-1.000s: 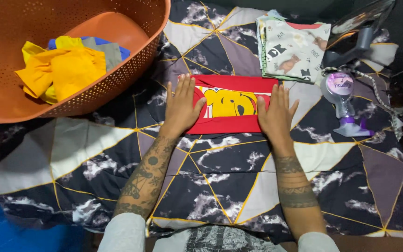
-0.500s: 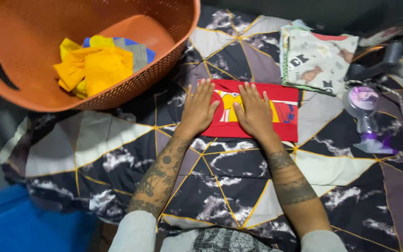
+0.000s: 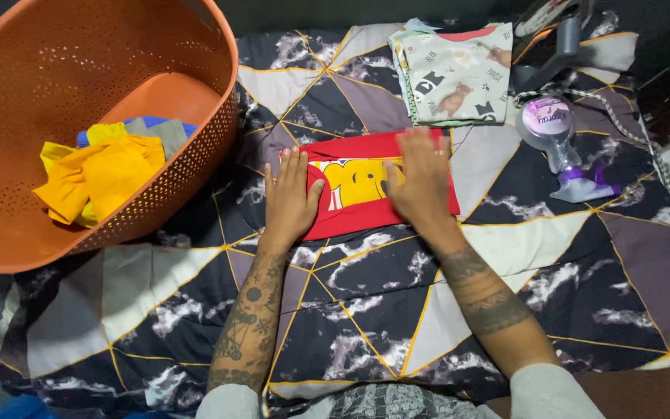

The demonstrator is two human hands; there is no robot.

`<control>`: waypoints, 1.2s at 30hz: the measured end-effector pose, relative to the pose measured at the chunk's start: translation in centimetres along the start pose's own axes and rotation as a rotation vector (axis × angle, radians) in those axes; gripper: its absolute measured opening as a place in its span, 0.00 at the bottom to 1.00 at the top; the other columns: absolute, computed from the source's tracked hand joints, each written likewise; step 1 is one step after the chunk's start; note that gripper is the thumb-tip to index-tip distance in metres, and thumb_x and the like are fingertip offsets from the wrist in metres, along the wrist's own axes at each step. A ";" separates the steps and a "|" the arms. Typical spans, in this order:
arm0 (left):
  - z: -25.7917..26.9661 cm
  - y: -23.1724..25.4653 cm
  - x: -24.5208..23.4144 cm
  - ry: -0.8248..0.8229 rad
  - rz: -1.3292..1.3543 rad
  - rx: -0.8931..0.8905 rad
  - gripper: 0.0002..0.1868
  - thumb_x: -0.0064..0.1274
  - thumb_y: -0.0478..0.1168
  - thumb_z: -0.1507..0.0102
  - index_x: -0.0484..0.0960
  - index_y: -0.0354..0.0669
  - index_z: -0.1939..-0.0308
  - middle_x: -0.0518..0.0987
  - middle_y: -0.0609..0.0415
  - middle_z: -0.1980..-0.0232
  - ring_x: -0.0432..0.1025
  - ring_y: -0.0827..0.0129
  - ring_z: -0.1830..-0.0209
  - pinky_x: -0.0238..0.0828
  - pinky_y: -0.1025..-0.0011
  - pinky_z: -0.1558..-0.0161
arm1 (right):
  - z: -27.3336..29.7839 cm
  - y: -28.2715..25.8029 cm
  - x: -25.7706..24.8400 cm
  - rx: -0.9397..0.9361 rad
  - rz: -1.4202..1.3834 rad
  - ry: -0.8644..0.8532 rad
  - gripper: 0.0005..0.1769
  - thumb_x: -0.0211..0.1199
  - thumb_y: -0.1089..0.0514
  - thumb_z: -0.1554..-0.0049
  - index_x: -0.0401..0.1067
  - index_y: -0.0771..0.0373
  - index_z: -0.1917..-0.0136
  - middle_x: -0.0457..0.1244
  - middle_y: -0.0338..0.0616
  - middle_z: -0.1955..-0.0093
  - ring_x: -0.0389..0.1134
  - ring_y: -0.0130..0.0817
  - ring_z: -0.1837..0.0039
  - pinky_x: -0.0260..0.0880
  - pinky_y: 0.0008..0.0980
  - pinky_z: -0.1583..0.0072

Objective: Fold various pieces of children's clothing on a bed.

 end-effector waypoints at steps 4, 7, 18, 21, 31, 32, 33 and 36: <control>0.3 0.1 -0.1 -0.005 -0.005 0.005 0.35 0.44 0.52 0.29 0.62 0.33 0.24 0.57 0.41 0.19 0.47 0.54 0.17 0.30 0.44 0.22 | -0.1 -4.1 3.8 -0.180 -0.183 -0.021 0.32 0.52 0.44 0.34 0.61 0.66 0.24 0.55 0.59 0.20 0.51 0.55 0.17 0.40 0.56 0.18; 0.3 0.1 -0.2 0.004 0.013 0.014 0.35 0.44 0.52 0.29 0.62 0.33 0.24 0.57 0.40 0.19 0.47 0.54 0.17 0.30 0.45 0.22 | -0.1 -4.8 4.6 -0.263 -0.177 -0.165 0.37 0.54 0.41 0.35 0.58 0.68 0.23 0.52 0.61 0.21 0.49 0.56 0.18 0.41 0.56 0.21; 0.1 0.1 -0.4 -0.016 0.049 -0.017 0.36 0.46 0.52 0.29 0.61 0.33 0.24 0.57 0.40 0.19 0.46 0.54 0.16 0.28 0.46 0.22 | 1.4 7.7 1.5 0.034 -0.106 -0.144 0.38 0.51 0.41 0.33 0.55 0.69 0.20 0.50 0.62 0.18 0.46 0.55 0.17 0.39 0.58 0.23; 0.2 0.1 -0.3 -0.020 0.043 -0.022 0.36 0.46 0.52 0.30 0.61 0.33 0.24 0.57 0.41 0.19 0.46 0.54 0.16 0.28 0.46 0.22 | 1.6 6.8 1.0 0.110 0.066 -0.049 0.34 0.53 0.45 0.31 0.61 0.71 0.23 0.55 0.61 0.21 0.50 0.55 0.18 0.37 0.62 0.21; 0.2 -0.4 0.2 0.003 -0.007 -0.025 0.36 0.47 0.53 0.30 0.61 0.35 0.24 0.57 0.41 0.19 0.47 0.54 0.17 0.30 0.45 0.22 | -1.0 -5.8 5.8 -0.280 -0.192 -0.078 0.31 0.55 0.47 0.34 0.62 0.67 0.24 0.55 0.61 0.21 0.51 0.55 0.18 0.44 0.58 0.21; 0.2 -0.3 -0.1 -0.004 -0.002 -0.032 0.36 0.47 0.53 0.30 0.61 0.35 0.24 0.57 0.41 0.19 0.47 0.54 0.17 0.31 0.45 0.22 | -1.1 -5.9 5.9 -0.275 -0.167 -0.133 0.33 0.54 0.45 0.34 0.60 0.67 0.23 0.53 0.60 0.20 0.50 0.54 0.18 0.43 0.58 0.22; 0.2 -0.1 -0.1 -0.010 0.011 -0.039 0.36 0.47 0.54 0.30 0.62 0.36 0.24 0.57 0.41 0.19 0.47 0.54 0.17 0.31 0.46 0.22 | -1.2 -5.8 6.0 -0.272 -0.133 -0.190 0.35 0.53 0.43 0.35 0.59 0.66 0.22 0.52 0.59 0.19 0.49 0.53 0.18 0.43 0.58 0.23; 0.3 -0.2 -0.4 -0.006 0.021 -0.046 0.36 0.47 0.54 0.31 0.62 0.36 0.24 0.58 0.41 0.19 0.47 0.54 0.17 0.32 0.46 0.22 | -1.1 -2.9 4.5 -0.209 -0.128 -0.272 0.37 0.51 0.42 0.35 0.57 0.64 0.21 0.50 0.56 0.18 0.47 0.51 0.17 0.41 0.58 0.23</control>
Point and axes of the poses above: each hand's wrist, its own z-axis away from the middle knuckle, its own x-axis out of the palm, y = z × x, the point moved 6 cm from there along -z, towards the middle knuckle
